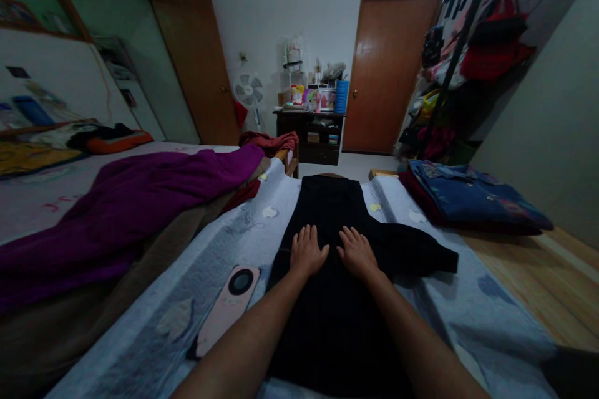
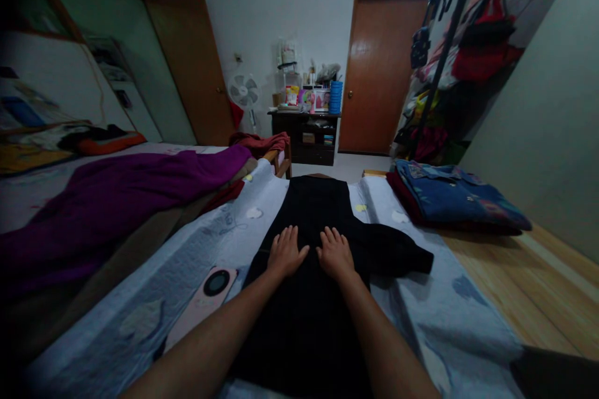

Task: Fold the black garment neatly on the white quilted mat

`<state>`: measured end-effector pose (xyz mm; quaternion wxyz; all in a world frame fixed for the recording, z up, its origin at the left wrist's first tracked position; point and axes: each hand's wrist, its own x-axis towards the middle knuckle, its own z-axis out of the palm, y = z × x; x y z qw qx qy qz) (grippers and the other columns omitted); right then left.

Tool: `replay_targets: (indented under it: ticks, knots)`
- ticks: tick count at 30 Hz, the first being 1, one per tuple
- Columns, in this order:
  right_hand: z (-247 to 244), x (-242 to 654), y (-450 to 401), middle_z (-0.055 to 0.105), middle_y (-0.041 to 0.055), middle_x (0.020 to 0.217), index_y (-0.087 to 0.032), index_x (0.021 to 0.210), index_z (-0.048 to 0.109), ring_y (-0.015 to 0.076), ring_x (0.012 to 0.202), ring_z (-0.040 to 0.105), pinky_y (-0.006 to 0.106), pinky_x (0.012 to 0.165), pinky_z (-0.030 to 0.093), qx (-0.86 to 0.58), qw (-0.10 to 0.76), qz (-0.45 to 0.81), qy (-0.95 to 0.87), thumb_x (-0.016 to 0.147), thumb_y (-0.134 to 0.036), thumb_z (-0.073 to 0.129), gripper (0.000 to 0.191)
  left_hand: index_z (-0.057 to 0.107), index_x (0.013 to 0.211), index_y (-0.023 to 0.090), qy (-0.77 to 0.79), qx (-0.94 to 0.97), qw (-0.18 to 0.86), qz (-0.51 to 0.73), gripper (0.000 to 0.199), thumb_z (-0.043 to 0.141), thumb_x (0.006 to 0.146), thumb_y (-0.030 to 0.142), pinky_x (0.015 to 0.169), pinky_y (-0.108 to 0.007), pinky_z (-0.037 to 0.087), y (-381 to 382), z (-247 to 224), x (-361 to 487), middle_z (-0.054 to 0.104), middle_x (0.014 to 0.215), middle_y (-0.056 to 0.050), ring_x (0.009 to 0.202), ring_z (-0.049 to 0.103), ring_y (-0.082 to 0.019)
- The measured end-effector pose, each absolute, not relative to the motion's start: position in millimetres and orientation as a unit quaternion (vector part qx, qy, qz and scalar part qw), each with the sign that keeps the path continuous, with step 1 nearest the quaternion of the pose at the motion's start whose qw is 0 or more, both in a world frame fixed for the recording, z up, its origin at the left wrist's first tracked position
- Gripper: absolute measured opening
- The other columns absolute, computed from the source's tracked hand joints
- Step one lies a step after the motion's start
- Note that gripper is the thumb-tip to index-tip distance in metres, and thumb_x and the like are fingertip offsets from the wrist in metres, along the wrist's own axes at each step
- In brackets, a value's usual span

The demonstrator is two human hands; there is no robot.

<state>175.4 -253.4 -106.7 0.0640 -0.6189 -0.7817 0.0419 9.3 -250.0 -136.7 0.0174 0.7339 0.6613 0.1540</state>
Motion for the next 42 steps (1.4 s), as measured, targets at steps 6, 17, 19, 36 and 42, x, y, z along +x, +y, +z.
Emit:
replay_targets:
  ticks: [6, 17, 19, 36, 42]
  knots:
    - [-108, 183, -282, 0.023, 0.0072, 0.154, -0.016, 0.145, 0.033, 0.0238, 0.141, 0.017, 0.039, 0.112, 0.011, -0.656, 0.041, 0.058, -0.752, 0.092, -0.042, 0.037, 0.059, 0.030, 0.144, 0.011, 0.660, 0.735, 0.013, 0.154, 0.073, 0.038, 0.087, 0.054, 0.113, -0.044, 0.019, -251, -135, 9, 0.033, 0.150, -0.016, 0.139, 0.025, -0.029]
    - [-96, 161, -320, 0.024, 0.0139, 0.153, -0.006, 0.145, 0.030, 0.0294, 0.142, 0.016, 0.042, 0.112, 0.016, -0.681, 0.064, 0.086, -0.725, 0.089, -0.046, 0.040, 0.069, 0.036, 0.141, 0.011, 0.660, 0.731, -0.020, 0.175, 0.067, 0.036, 0.090, 0.054, 0.111, -0.044, 0.024, -252, -139, 10, 0.040, 0.146, -0.015, 0.136, 0.032, -0.029]
    - [-103, 155, -327, 0.023, 0.0124, 0.153, -0.008, 0.145, 0.031, 0.0274, 0.142, 0.016, 0.041, 0.113, 0.015, -0.659, 0.084, 0.077, -0.743, 0.090, -0.043, 0.040, 0.066, 0.038, 0.140, 0.012, 0.658, 0.729, -0.024, 0.185, 0.064, 0.036, 0.091, 0.053, 0.110, -0.043, 0.025, -254, -137, 9, 0.042, 0.144, -0.015, 0.135, 0.034, -0.028]
    - [-109, 156, -331, 0.019, 0.0126, 0.154, -0.010, 0.143, 0.034, 0.0257, 0.143, 0.013, 0.043, 0.113, 0.013, -0.651, 0.093, 0.105, -0.746, 0.089, -0.041, 0.044, 0.063, 0.021, 0.147, 0.006, 0.589, 0.797, 0.115, 0.071, 0.073, 0.040, 0.090, 0.048, 0.113, -0.043, 0.022, -309, -128, -6, 0.014, 0.155, -0.018, 0.143, 0.011, -0.028]
    - [-97, 159, -348, 0.026, 0.0131, 0.152, -0.011, 0.143, 0.036, 0.0268, 0.142, 0.018, 0.044, 0.112, 0.018, -0.616, 0.069, 0.187, -0.762, 0.090, -0.044, 0.040, 0.062, 0.025, 0.146, 0.012, 0.571, 0.814, 0.082, 0.069, 0.064, 0.038, 0.092, 0.043, 0.113, -0.045, 0.023, -349, -126, -9, 0.017, 0.155, -0.015, 0.143, 0.015, -0.026]
